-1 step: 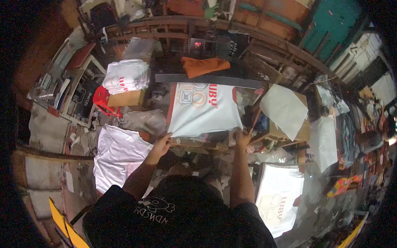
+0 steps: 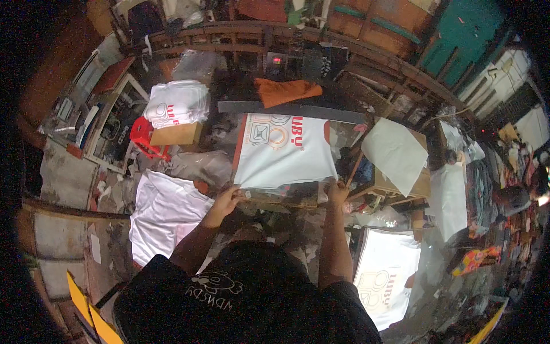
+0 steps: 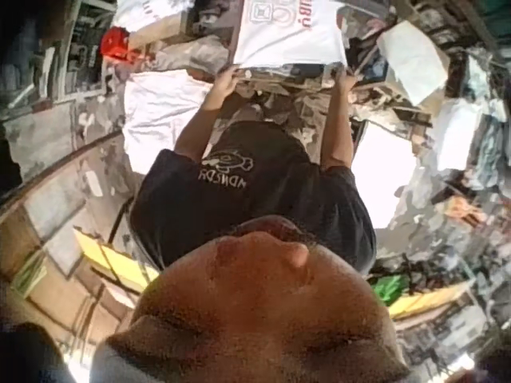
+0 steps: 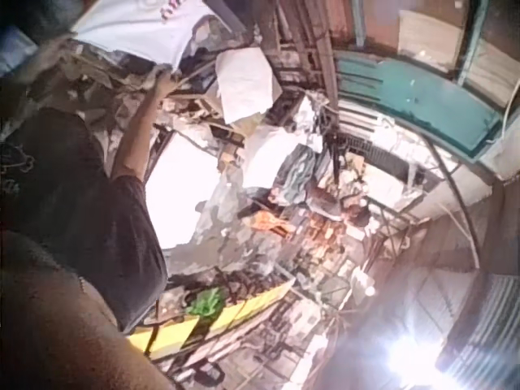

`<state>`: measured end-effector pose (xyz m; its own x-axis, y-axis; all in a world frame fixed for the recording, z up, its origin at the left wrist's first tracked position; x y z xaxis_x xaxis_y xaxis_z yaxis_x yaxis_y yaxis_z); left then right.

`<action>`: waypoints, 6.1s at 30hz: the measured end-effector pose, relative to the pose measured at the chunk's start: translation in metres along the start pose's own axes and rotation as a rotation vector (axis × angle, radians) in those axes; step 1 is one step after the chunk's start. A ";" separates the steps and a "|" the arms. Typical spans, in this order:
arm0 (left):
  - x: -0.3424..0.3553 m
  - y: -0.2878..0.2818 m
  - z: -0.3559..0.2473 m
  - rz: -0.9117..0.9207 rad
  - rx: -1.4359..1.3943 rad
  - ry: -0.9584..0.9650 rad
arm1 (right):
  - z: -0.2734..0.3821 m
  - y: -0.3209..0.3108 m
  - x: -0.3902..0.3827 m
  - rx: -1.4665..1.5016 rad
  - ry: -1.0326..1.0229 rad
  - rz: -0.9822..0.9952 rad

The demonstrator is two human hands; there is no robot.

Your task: Using a heat press machine to apply designs onto white t-shirts.

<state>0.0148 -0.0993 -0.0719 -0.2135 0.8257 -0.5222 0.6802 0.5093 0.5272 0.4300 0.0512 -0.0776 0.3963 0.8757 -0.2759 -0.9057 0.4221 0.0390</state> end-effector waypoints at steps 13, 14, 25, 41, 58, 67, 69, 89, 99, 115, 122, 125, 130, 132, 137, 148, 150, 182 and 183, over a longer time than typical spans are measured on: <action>-0.004 0.029 -0.007 -0.075 0.301 -0.080 | -0.028 -0.007 0.029 0.170 0.092 0.052; -0.007 0.029 -0.010 -0.092 0.274 -0.083 | -0.029 -0.009 0.030 0.179 0.154 0.004; -0.018 0.015 -0.020 0.026 0.158 -0.060 | -0.011 -0.020 -0.017 0.154 0.053 0.121; -0.005 0.002 0.000 0.071 0.116 -0.106 | -0.015 0.083 -0.086 0.754 0.687 0.312; -0.014 0.001 -0.010 0.057 0.188 -0.004 | -0.017 0.022 -0.043 0.374 0.377 0.109; -0.027 0.005 -0.007 -0.049 0.282 -0.013 | -0.024 0.010 -0.052 0.400 0.273 0.149; -0.030 0.006 -0.009 -0.041 0.295 0.010 | -0.026 0.011 -0.059 0.438 0.272 0.135; -0.031 -0.026 0.010 -0.003 0.903 -0.055 | -0.081 -0.034 -0.072 -0.035 0.244 0.067; -0.285 0.296 -0.058 1.024 -0.202 -0.751 | -0.138 -0.109 -0.190 -0.523 -0.274 0.273; -0.455 0.392 -0.086 1.942 0.130 -1.262 | -0.275 -0.270 -0.277 -0.681 0.361 0.284; -0.358 0.335 -0.046 2.089 0.870 0.409 | -0.297 -0.254 -0.266 -0.959 0.079 0.653; -0.219 0.238 0.010 1.359 0.909 0.135 | -0.325 -0.253 -0.268 -1.030 0.110 0.869; -0.109 -0.057 0.119 0.799 1.580 -0.057 | -0.371 -0.252 -0.273 -0.788 0.366 0.712; -0.109 -0.132 0.144 0.845 1.511 0.002 | -0.367 -0.247 -0.273 -0.807 0.294 0.690; -0.149 -0.207 0.138 0.311 1.177 -0.584 | -0.311 -0.231 -0.258 -0.854 0.659 0.679; -0.141 -0.240 0.095 0.305 1.187 -0.798 | -0.048 -0.171 -0.118 -0.101 0.094 -0.170; -0.122 -0.231 0.092 0.328 1.182 -0.816 | 0.021 -0.175 -0.096 0.087 0.086 -0.336; 0.018 0.453 0.129 0.725 0.918 -0.197 | 0.113 -0.203 -0.134 0.390 0.134 -0.211; 0.019 0.449 0.125 0.698 0.861 -0.203 | 0.109 -0.199 -0.139 0.411 0.131 -0.219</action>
<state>0.4039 0.1148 0.0711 0.4674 0.7699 -0.4346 0.8804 -0.4500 0.1496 0.5715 -0.1287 0.0574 0.5246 0.7303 -0.4375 -0.6583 0.6739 0.3356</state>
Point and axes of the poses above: each hand's wrist, its own x-axis towards the middle knuckle, its own y-axis out of the palm, z = x × y, the point moved 3 cm from there along x, towards the middle knuckle, and after that the axes turned 1 degree about y, right-handed, at the moved point
